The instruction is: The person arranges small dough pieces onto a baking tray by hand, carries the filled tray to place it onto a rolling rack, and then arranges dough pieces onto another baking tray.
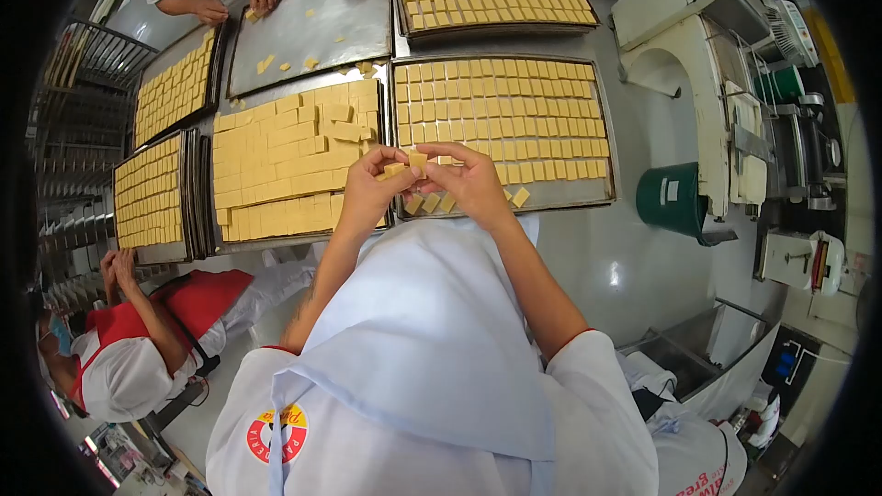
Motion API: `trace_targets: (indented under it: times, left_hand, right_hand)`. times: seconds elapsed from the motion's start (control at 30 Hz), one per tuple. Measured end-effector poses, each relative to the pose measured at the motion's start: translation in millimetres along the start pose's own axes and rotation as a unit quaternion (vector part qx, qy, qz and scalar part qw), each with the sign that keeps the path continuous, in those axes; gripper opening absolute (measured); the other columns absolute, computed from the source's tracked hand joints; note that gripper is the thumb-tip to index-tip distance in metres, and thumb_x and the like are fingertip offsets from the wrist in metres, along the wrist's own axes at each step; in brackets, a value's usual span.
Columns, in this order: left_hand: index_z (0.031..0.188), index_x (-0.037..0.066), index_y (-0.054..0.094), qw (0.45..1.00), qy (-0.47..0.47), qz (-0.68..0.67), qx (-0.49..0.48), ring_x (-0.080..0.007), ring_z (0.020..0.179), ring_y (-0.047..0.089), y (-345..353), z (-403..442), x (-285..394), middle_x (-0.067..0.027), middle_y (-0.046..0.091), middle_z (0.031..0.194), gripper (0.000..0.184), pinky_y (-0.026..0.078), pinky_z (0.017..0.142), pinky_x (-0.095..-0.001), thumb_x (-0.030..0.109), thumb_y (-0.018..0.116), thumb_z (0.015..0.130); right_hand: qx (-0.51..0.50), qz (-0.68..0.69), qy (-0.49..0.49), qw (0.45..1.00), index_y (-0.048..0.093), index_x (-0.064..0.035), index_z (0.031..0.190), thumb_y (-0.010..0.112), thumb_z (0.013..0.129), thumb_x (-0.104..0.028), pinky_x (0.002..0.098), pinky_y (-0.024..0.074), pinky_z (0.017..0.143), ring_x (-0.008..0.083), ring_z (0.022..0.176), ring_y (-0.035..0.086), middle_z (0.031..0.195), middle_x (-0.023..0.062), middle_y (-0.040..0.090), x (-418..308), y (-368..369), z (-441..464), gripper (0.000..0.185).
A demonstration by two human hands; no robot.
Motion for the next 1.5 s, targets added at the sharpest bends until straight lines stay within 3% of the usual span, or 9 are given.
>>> trace_targets:
  times: [0.4,0.7,0.8,0.93,1.13,1.23,1.33,1.43,1.5]
  left_hand:
    - [0.102,0.000,0.058,1.000,-0.008,0.009,-0.014,-0.0133,0.070,0.065,16,-1,-5,-0.0084,0.066,0.091,0.025,0.054,0.059,-0.0257,0.006,0.074,0.085]
    - [0.109,0.000,0.058,0.996,-0.040,-0.081,-0.016,-0.0134,0.072,0.066,10,1,-14,-0.0088,0.066,0.091,0.032,0.055,0.059,-0.0258,0.004,0.075,0.083]
    - [0.117,0.001,0.055,0.993,-0.035,-0.112,-0.012,-0.0136,0.071,0.065,-2,0,-14,-0.0084,0.067,0.092,0.034,0.054,0.059,-0.0263,0.005,0.070,0.087]
    - [0.119,0.001,0.053,0.995,-0.050,-0.089,-0.002,-0.0138,0.070,0.063,-20,-4,-17,-0.0103,0.068,0.095,0.033,0.053,0.060,-0.0269,0.006,0.067,0.089]
    - [0.119,0.001,0.052,0.992,-0.093,-0.081,-0.007,-0.0141,0.070,0.064,-29,-9,-40,-0.0099,0.068,0.095,0.032,0.053,0.060,-0.0266,0.007,0.066,0.090]
    - [0.119,0.001,0.052,0.992,-0.093,-0.083,-0.013,-0.0142,0.070,0.064,-24,-9,-41,-0.0080,0.067,0.092,0.032,0.053,0.060,-0.0267,0.007,0.066,0.090]
    - [0.118,0.001,0.053,0.993,-0.088,-0.081,-0.018,-0.0141,0.069,0.064,-17,-8,-39,-0.0063,0.065,0.090,0.031,0.053,0.060,-0.0267,0.007,0.066,0.091]
    - [0.117,0.001,0.054,0.993,-0.084,-0.077,-0.020,-0.0139,0.069,0.064,-12,-6,-37,-0.0059,0.064,0.090,0.030,0.053,0.059,-0.0265,0.007,0.066,0.091]
    - [0.117,0.001,0.054,0.993,-0.082,-0.077,-0.021,-0.0138,0.069,0.064,-12,-6,-38,-0.0059,0.065,0.090,0.029,0.052,0.059,-0.0264,0.007,0.066,0.091]
  right_hand:
    - [0.040,-0.044,-0.040,0.997,0.059,0.0033,0.125,0.062,0.094,-0.005,0.0246,0.0575,0.066,0.0153,0.079,0.069,0.109,0.0122,0.062,-1,-9,-9,0.032]
    - [0.088,0.088,-0.011,0.992,0.056,0.0025,0.127,0.064,0.091,-0.004,0.0253,0.0571,0.063,0.0173,0.073,0.068,0.107,0.0115,0.061,-2,-36,-26,0.038]
    - [0.144,0.045,-0.044,0.988,0.057,0.0025,0.127,0.067,0.090,-0.006,0.0255,0.0562,0.061,0.0162,0.071,0.068,0.102,0.0094,0.063,8,-93,-39,0.039]
    - [0.353,-0.128,-0.053,0.925,0.064,0.0006,0.112,0.069,0.090,-0.009,0.0239,0.0533,0.060,0.0131,0.070,0.065,0.094,0.0061,0.066,-13,-171,-80,0.025]
    - [0.337,-0.366,-0.028,0.867,0.067,-0.0018,0.104,0.073,0.084,-0.008,0.0240,0.0481,0.060,0.0065,0.067,0.057,0.092,0.0027,0.067,17,-198,-104,0.022]
    - [0.321,-0.404,0.068,0.854,0.067,-0.0016,0.099,0.073,0.081,-0.009,0.0312,0.0518,0.070,0.0160,0.077,0.065,0.090,0.0078,0.069,25,-187,-103,0.021]
    - [0.327,-0.495,-0.066,0.802,0.066,-0.0017,0.095,0.074,0.079,-0.010,0.0365,0.0512,0.075,0.0238,0.081,0.065,0.089,0.0097,0.068,15,-175,-101,0.020]
    - [0.357,-0.528,-0.084,0.766,0.066,-0.0025,0.093,0.075,0.078,-0.011,0.0391,0.0502,0.080,0.0285,0.086,0.064,0.089,0.0110,0.067,10,-172,-106,0.020]
    - [0.340,-0.501,-0.090,0.791,0.066,-0.0031,0.094,0.076,0.077,-0.012,0.0387,0.0500,0.079,0.0285,0.086,0.064,0.087,0.0103,0.067,14,-173,-104,0.022]
Point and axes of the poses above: each hand's wrist, its own z-axis towards the middle knuckle, its own y-axis out of the palm, x = y × z, the point moved 7 cm from there along z, towards the middle knuckle
